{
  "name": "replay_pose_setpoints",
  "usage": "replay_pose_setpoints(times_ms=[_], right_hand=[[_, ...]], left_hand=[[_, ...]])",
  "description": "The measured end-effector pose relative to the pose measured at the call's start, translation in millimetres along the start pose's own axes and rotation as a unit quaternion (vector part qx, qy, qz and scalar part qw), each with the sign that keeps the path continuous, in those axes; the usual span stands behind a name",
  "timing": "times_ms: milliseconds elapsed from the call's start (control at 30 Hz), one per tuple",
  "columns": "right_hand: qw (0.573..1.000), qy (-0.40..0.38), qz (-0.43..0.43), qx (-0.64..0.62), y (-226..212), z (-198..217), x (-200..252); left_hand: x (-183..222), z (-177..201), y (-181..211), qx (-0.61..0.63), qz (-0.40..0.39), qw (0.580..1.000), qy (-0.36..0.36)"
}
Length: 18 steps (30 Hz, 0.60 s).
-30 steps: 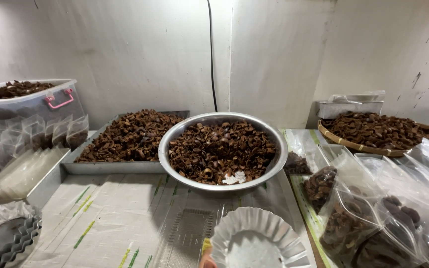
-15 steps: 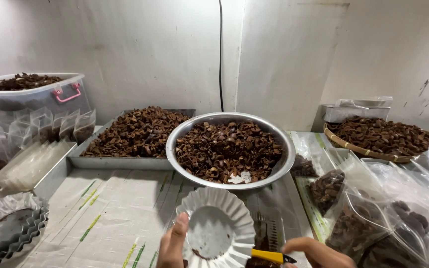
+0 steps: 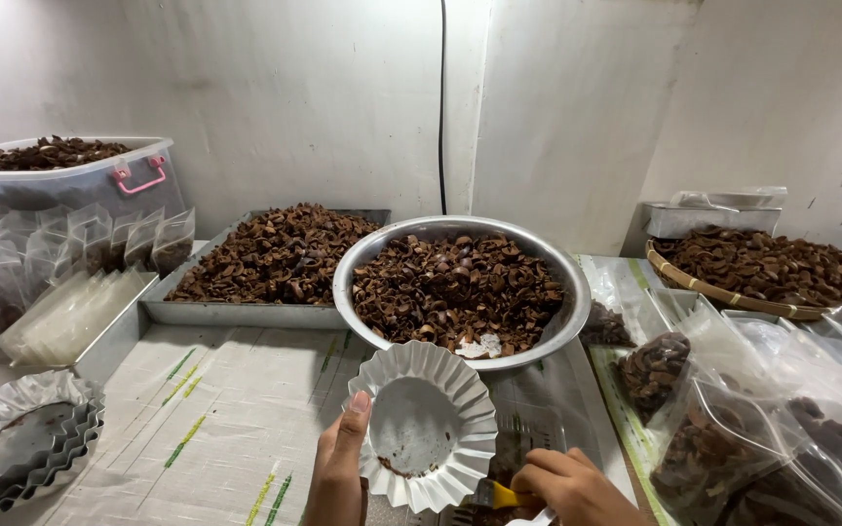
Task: The person scoops dried brown flakes from a large metal bowl into a small plastic bag using a white plastic spoon. After filling the bag, the person uses a small brush to sweep residual flakes from the work surface into a tray.
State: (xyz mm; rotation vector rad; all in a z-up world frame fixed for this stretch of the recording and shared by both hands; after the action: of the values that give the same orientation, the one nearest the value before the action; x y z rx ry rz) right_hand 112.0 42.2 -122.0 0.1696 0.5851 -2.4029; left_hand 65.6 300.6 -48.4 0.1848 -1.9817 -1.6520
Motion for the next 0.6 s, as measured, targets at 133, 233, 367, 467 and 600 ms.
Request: replay_pose_setpoints(times_ms=[133, 233, 367, 467, 600], right_hand=[[0.996, 0.027, -0.072, 0.035, -6.8, 41.4, 19.1], [0.982, -0.032, -0.175, 0.070, 14.4, 62.2, 40.6], [0.971, 0.000, -0.241, -0.010, -5.9, 110.9, 58.6], [0.986, 0.020, -0.161, -0.026, -37.5, 119.5, 39.6], [0.996, 0.084, 0.009, -0.036, -70.2, 122.5, 12.6]], left_hand=[[-5.0, 3.4, 4.6, -0.043, -0.006, 0.999, 0.005], [-5.4, -1.7, 13.8, -0.058, -0.046, 0.997, -0.016], [-5.3, -10.7, 11.8, -0.048, -0.054, 0.997, -0.029], [-9.5, -29.2, -0.9, -0.089, -0.084, 0.989, -0.082], [-12.4, -59.7, -2.0, -0.049, -0.227, 0.957, -0.174]])
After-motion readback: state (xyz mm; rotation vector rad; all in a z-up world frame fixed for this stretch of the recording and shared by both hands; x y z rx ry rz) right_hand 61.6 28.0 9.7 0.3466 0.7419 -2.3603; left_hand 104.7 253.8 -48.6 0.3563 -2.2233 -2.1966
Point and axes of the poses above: each hand's wrist, its own x-axis away from the middle knuckle, its own z-axis out of the back of the hand, y = z × x, the point moved 9 cm from there along -x, towards the middle knuckle, and after that the axes turned 8 degrees about y, right-handed, at the moved point
